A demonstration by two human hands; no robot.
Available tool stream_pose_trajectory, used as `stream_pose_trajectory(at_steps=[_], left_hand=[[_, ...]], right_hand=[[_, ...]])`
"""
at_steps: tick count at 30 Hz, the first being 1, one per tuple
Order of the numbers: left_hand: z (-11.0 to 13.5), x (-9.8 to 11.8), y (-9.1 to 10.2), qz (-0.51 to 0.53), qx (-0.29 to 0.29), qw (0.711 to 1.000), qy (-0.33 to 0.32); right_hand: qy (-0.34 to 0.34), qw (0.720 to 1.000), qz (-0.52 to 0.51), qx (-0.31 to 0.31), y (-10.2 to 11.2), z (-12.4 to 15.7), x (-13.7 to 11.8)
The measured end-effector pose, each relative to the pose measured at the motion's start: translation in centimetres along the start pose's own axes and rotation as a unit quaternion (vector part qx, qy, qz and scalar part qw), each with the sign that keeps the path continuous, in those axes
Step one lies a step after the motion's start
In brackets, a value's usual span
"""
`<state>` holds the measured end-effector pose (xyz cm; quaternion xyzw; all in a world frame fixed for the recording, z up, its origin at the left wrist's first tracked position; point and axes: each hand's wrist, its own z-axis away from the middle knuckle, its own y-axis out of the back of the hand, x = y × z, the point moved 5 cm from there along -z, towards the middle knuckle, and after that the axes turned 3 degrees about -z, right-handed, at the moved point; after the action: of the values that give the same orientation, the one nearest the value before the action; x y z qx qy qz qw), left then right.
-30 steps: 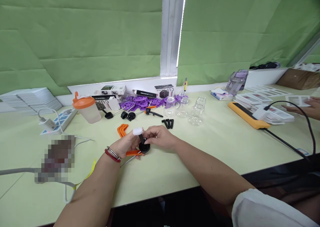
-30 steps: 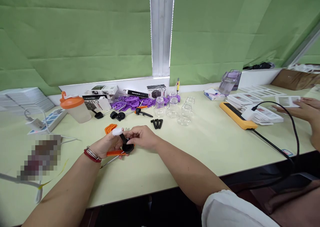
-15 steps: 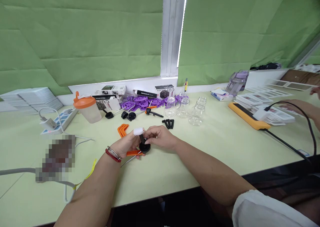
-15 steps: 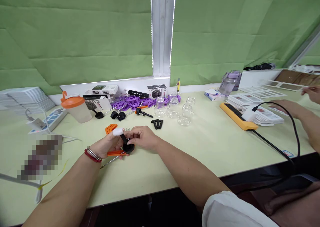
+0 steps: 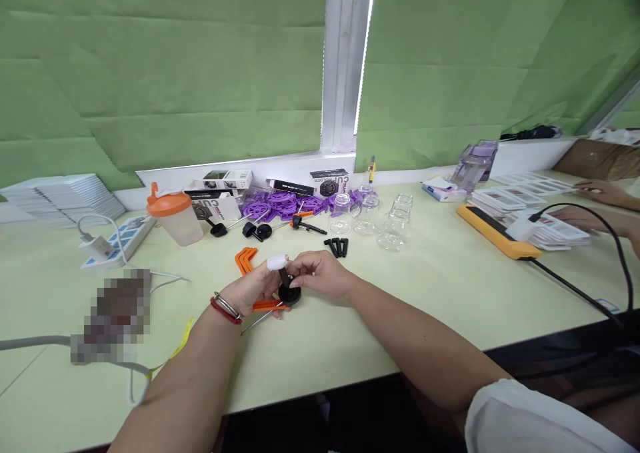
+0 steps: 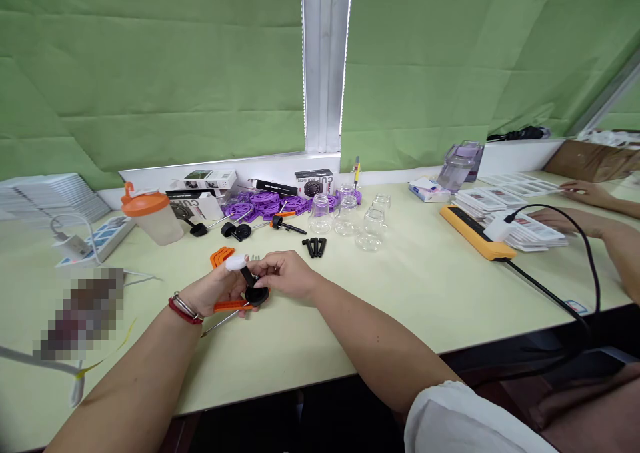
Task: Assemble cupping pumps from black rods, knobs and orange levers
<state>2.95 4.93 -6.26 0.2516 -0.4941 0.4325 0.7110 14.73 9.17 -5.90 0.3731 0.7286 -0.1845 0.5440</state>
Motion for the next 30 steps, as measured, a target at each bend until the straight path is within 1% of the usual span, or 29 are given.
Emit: stream_pose_trajectory(at_steps=[13, 20, 30], left_hand=[[0.04, 0.17, -0.15, 0.006, 0.0, 1.0, 0.0], [-0.07, 0.01, 0.0, 0.012, 0.002, 1.0, 0.005], [-0.12, -0.15, 0.13, 0.016, 0.011, 1.0, 0.002]], right_hand=[[-0.01, 1.0, -0.005, 0.012, -0.07, -0.12, 0.01], [-0.028, 0.999, -0.019, -0.001, -0.14, -0.09, 0.24], [-0.017, 1.0, -0.004, -0.004, -0.05, -0.15, 0.45]])
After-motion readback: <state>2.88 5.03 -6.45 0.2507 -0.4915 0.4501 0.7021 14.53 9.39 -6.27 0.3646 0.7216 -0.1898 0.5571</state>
